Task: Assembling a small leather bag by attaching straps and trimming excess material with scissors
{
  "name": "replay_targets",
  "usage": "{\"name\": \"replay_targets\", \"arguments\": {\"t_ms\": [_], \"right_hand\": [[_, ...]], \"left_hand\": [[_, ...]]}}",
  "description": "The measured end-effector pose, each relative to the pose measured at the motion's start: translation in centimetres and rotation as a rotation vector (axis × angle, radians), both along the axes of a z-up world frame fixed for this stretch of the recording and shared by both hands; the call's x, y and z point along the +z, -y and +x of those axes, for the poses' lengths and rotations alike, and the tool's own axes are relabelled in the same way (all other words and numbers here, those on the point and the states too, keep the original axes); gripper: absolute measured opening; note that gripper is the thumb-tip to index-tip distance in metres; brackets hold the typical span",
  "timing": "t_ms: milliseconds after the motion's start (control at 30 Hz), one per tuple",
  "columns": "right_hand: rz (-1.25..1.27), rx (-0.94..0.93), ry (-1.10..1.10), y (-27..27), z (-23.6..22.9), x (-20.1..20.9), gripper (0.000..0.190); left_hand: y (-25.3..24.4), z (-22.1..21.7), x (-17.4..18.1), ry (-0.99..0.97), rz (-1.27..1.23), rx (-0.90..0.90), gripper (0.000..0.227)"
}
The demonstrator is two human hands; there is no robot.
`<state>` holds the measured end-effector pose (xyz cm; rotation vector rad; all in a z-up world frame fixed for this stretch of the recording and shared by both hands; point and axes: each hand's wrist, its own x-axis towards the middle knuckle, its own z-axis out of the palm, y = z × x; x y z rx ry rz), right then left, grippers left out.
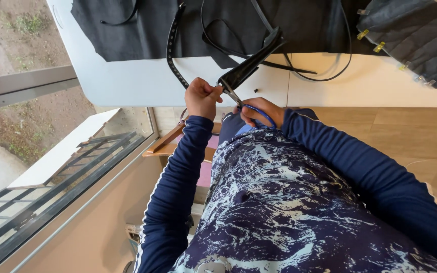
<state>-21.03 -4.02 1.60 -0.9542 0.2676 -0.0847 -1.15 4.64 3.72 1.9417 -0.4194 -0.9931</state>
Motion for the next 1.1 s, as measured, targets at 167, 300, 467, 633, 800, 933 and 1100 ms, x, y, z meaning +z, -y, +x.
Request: {"name": "replay_targets", "arguments": {"t_ms": [167,300,467,633,800,933,1100], "right_hand": [[0.078,-0.057,0.067,0.2,0.8,1.2,0.043],[0.148,-0.067,0.121,0.0,0.7,1.0,0.051],[0.092,-0.071,0.087,0.1,1.3,1.1,0.051],[-0.096,-0.111,0.025,0.1,1.6,2.0,0.051],[-0.133,-0.182,-0.106,0.7,1.6,3.3,0.041],[-0.213,-0.227,-0.151,0.1,1.6,1.8,0.037],[-0.24,-0.218,-0.163,0.2,1.5,2.5,0.037]], "left_hand": [[0.1,-0.1,0.0,-0.038,-0.072,0.002,0.027],[0.3,-0.2,1.1,-0.062,-0.102,0.018,0.027],[0.0,-0.1,0.4,-0.068,-0.1,0.03,0.027],[0.2,0.0,0.4,-0.071,-0.092,0.031,0.026],[0.6,0.0,0.5,-0.091,-0.096,0.029,0.028],[0.8,0.1,0.7,-0.09,-0.11,0.037,0.028],[0.8,0.4,1.4,-0.091,-0.106,-0.044,0.028]]}}
